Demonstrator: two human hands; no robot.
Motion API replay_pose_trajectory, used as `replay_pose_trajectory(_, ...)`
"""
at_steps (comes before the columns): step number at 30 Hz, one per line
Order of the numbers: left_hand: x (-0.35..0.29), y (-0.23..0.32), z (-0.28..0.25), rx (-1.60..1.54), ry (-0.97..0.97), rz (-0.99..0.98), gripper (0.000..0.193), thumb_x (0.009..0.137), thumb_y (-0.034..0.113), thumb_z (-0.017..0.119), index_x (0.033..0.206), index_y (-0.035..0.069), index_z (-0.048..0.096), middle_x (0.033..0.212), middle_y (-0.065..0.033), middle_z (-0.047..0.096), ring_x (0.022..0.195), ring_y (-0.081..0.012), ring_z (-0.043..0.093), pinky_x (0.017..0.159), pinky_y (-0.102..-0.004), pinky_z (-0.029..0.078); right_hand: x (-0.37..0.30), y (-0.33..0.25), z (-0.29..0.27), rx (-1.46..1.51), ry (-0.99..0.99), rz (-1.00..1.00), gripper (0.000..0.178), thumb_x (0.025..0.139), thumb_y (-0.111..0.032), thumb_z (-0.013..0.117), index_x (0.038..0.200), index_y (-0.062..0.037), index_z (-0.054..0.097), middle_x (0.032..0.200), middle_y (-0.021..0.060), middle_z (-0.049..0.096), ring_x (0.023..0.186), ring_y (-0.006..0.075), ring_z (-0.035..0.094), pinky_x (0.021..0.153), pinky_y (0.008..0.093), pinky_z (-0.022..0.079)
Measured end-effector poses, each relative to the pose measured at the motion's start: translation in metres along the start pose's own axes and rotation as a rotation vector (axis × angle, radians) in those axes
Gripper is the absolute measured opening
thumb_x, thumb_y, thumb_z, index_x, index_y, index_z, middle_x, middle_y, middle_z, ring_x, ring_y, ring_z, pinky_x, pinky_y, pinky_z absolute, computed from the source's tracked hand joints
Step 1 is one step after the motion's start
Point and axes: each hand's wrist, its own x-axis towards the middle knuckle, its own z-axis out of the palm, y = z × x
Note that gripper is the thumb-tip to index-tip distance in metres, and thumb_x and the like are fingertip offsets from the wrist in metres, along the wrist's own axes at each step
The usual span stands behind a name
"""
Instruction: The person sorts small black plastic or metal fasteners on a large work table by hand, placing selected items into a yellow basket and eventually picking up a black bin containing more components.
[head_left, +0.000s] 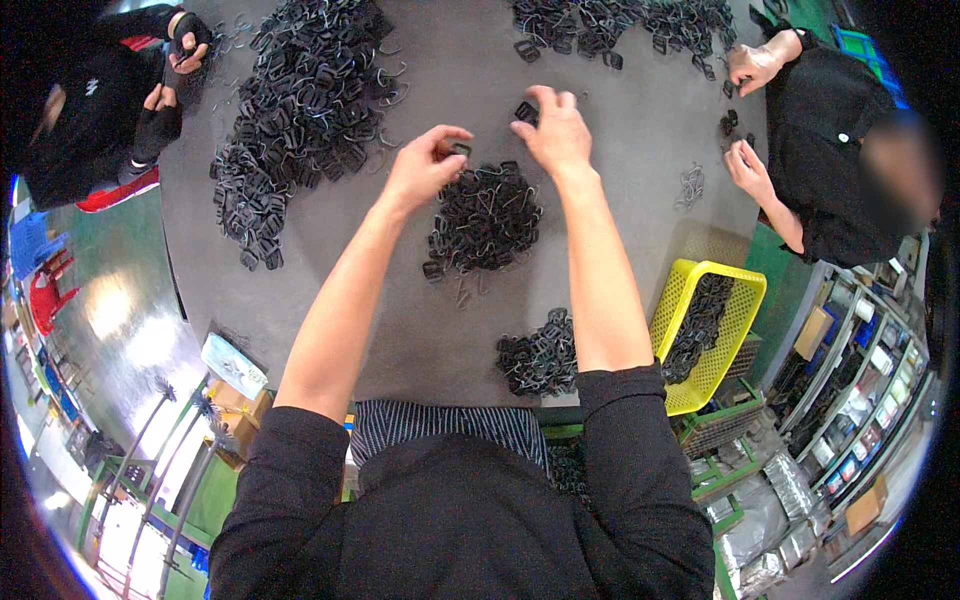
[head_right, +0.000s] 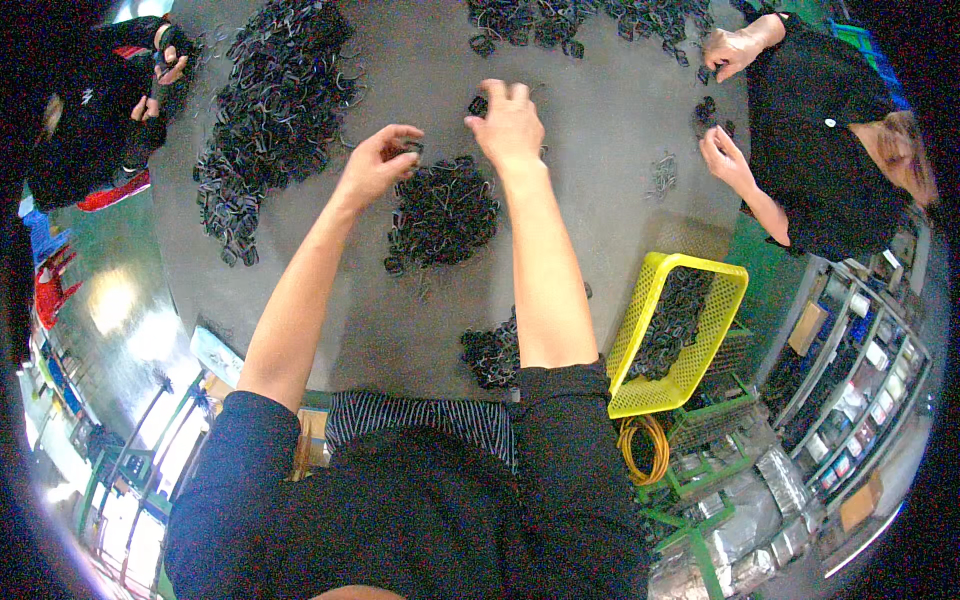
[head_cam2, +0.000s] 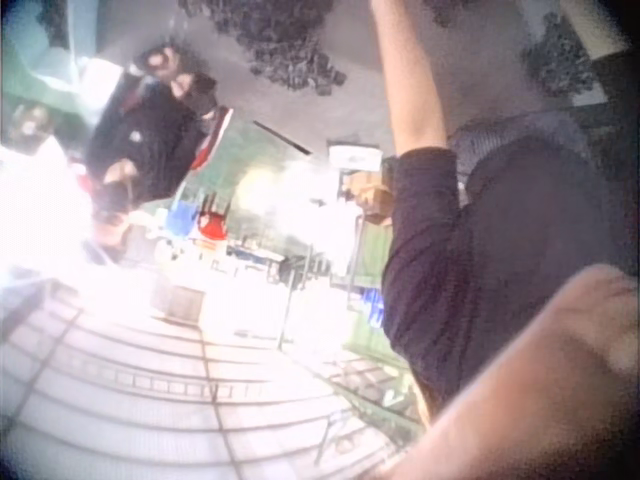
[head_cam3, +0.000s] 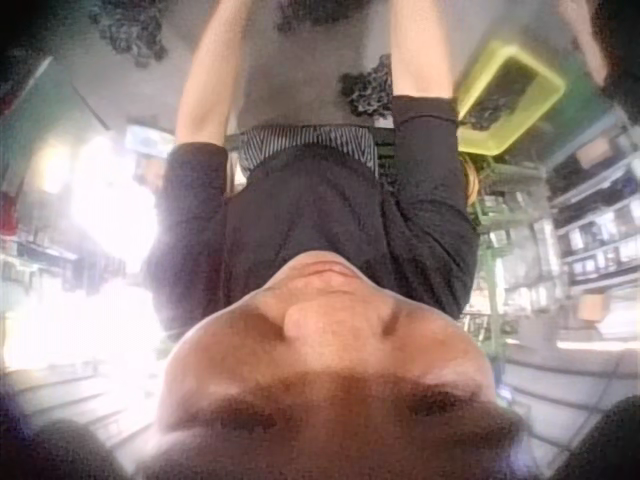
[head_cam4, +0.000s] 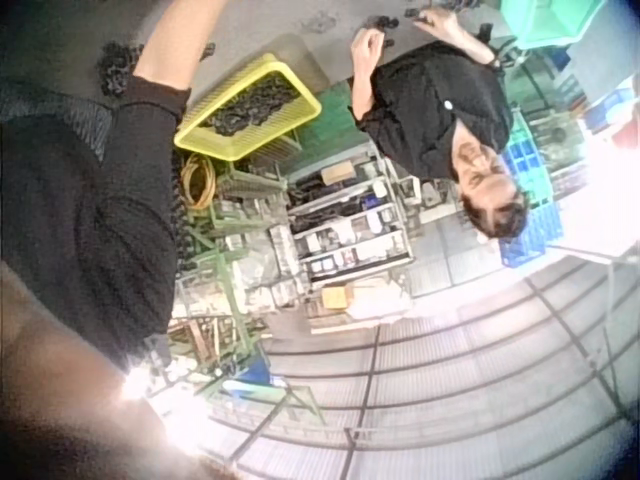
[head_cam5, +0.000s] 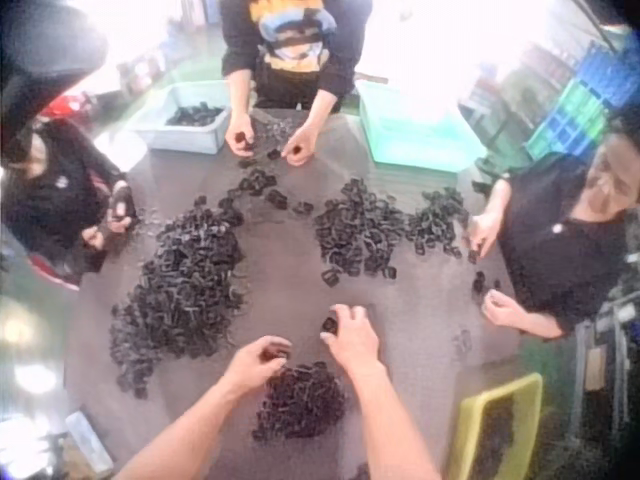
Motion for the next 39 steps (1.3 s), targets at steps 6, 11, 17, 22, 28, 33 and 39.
replay_pose_trajectory(6,-0.022,-0.011,0.019,0.566,0.156,0.203,0.035,0.076,0.022,0.069,0.103,0.003,0.058,0.102,-0.0132,0.056,0.093,-0.0276,0.057,0.079,-0.0368,0.048,-0.019,0.000,-0.005,0.263,-0.363,-0.066,0.018,0.074,-0.016,0.071,0.089,-0.0096,0.062,0.084,0.0075,0.063,0.079,0.0228,0.063,0.070,0.0354,0.050)
replay_pose_trajectory(11,-0.031,0.009,0.031,0.302,-0.122,-0.009,0.027,0.077,0.023,0.070,0.094,0.003,0.062,0.088,-0.0117,0.064,0.080,-0.0223,0.060,0.073,-0.0364,0.048,-0.060,0.048,-0.023,0.702,-0.393,0.296,0.017,0.073,-0.012,0.069,0.088,-0.0061,0.064,0.073,0.0025,0.065,0.063,0.0101,0.061,0.061,0.0270,0.048)
replay_pose_trajectory(17,-0.041,0.026,0.006,0.056,-0.153,-0.241,0.025,0.085,0.028,0.063,0.092,0.006,0.071,0.071,0.0020,0.062,0.069,-0.0068,0.054,0.065,-0.0239,0.044,-0.092,0.056,-0.035,0.276,0.000,0.155,0.012,0.074,-0.013,0.071,0.077,-0.0039,0.063,0.085,0.0060,0.065,0.075,0.0132,0.063,0.068,0.0280,0.047)
replay_pose_trajectory(22,-0.032,0.006,-0.018,-0.370,-0.238,-0.234,0.023,0.086,0.029,0.061,0.098,0.010,0.066,0.083,0.0005,0.065,0.068,-0.0071,0.057,0.055,-0.0235,0.043,-0.107,0.067,-0.043,1.328,-0.166,0.377,0.010,0.078,-0.013,0.066,0.083,-0.0070,0.059,0.095,0.0079,0.063,0.075,0.0155,0.062,0.067,0.0266,0.048)
replay_pose_trajectory(28,-0.015,-0.012,0.046,0.587,0.209,0.095,0.039,0.078,0.032,0.069,0.107,0.008,0.058,0.090,-0.0138,0.066,0.082,-0.0271,0.064,0.074,-0.0362,0.050,-0.074,0.008,-0.003,0.226,-0.163,0.354,0.038,0.073,-0.033,0.071,0.097,-0.0039,0.063,0.092,0.0131,0.067,0.085,0.0281,0.065,0.077,0.0388,0.051)
replay_pose_trajectory(33,-0.013,0.001,0.026,0.437,0.038,0.062,0.026,0.075,0.028,0.072,0.083,0.004,0.065,0.081,-0.0111,0.067,0.077,-0.0227,0.064,0.069,-0.0334,0.049,-0.063,0.009,-0.017,0.366,-0.185,0.278,0.028,0.071,-0.030,0.072,0.085,-0.0059,0.070,0.085,0.0127,0.069,0.083,0.0276,0.066,0.076,0.0385,0.051)
replay_pose_trajectory(39,-0.017,0.002,0.030,0.615,0.209,0.082,0.041,0.072,0.034,0.075,0.099,0.005,0.063,0.088,-0.0143,0.067,0.083,-0.0254,0.066,0.073,-0.0351,0.050,-0.073,0.014,-0.012,0.138,-0.189,0.309,0.034,0.071,-0.034,0.073,0.089,-0.0060,0.068,0.092,0.0137,0.067,0.089,0.0286,0.064,0.078,0.0386,0.050)
